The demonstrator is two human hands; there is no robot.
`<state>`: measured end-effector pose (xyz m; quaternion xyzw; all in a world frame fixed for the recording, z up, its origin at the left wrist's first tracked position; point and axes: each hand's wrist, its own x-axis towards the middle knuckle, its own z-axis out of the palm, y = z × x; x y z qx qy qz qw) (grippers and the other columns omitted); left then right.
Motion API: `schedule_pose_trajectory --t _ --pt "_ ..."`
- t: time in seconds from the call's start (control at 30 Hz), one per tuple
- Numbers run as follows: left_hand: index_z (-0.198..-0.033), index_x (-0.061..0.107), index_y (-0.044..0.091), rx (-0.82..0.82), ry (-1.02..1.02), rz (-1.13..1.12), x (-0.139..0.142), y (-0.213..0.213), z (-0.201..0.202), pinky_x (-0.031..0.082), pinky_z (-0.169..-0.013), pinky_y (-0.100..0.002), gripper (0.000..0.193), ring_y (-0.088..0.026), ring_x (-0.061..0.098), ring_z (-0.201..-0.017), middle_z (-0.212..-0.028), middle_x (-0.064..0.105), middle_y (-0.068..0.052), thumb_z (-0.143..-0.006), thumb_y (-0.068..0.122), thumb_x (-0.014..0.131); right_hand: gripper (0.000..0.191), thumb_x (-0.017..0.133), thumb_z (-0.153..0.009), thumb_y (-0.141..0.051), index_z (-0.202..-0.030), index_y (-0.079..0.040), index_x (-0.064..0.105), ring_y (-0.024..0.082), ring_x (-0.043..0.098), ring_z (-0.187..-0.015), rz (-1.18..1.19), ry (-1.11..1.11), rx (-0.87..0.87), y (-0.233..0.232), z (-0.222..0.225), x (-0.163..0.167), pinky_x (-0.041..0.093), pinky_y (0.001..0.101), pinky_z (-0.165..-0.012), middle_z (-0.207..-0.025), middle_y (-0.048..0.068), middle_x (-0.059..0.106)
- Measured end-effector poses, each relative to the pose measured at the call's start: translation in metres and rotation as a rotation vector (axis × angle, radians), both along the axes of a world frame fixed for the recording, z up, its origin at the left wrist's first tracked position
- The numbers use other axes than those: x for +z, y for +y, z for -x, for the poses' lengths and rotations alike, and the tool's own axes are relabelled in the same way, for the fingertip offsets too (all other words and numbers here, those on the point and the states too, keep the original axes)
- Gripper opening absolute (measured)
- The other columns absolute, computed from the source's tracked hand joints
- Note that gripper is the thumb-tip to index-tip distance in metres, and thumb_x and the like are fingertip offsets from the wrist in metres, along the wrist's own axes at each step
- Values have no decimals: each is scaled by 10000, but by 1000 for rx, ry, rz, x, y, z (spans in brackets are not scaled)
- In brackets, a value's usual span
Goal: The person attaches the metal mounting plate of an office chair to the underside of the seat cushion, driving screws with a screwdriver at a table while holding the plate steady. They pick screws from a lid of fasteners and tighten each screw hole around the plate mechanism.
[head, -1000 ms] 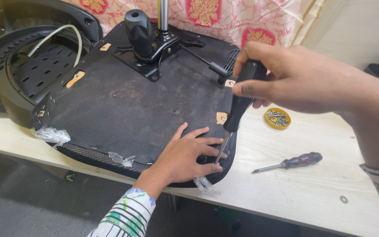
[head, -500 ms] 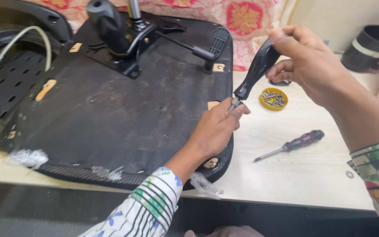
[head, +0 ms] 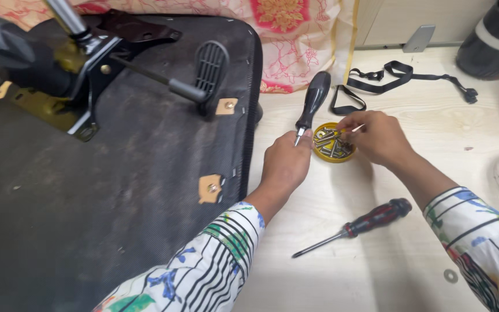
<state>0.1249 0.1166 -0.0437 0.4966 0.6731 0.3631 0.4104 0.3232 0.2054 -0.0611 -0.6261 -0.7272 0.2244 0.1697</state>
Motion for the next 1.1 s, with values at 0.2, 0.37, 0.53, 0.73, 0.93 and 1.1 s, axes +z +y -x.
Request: schedule_pose_trajectory --t 0.2,0.37,0.53,0.73,0.93,1.1 --pt "-984 709 75 133 56 -18 -27 22 -20 540 -756 -425 267 -301 726 -802 -838 732 -141 -920 323 634 248 789 -813 -136 -1061 -146 792 212 730 -875 73 -104 207 13 14 2 588 351 -818 -973 71 758" --pt "-963 716 101 190 -33 35 -33 34 -27 556 -666 -373 181 -220 723 -678 -757 735 -92 -862 248 688 159 776 -827 -156 -983 -129 788 237 739 -869 -11 -183 311 6 16 10 585 369 -812 -956 76 742" --pt "-959 725 107 171 -21 24 -27 38 -30 538 -625 -362 176 -204 698 -635 -719 723 -83 -863 252 696 151 764 -796 -179 -941 -141 773 286 710 -898 -150 -331 423 -1 20 21 561 434 -788 -918 73 751" --pt "-968 723 82 93 29 -32 -7 33 -24 537 -628 -392 256 -239 710 -634 -708 719 -112 -888 322 689 127 761 -809 -237 -911 -162 753 274 730 -865 -17 -508 400 10 31 27 570 429 -809 -870 62 759" --pt "-1051 727 101 2 164 -44 23 15 -8 531 -670 -454 359 -310 722 -675 -702 720 -153 -968 409 563 235 760 -791 -235 -972 -86 737 275 733 -779 -19 -314 396 32 22 26 580 410 -775 -812 116 747" --pt "-1077 708 127 -4 237 -240 55 -11 8 523 -680 -484 358 -349 719 -705 -695 727 -154 -965 420 538 159 648 -927 -140 -1010 -73 766 180 721 -825 107 279 173 48 28 35 545 363 -816 -899 78 768"
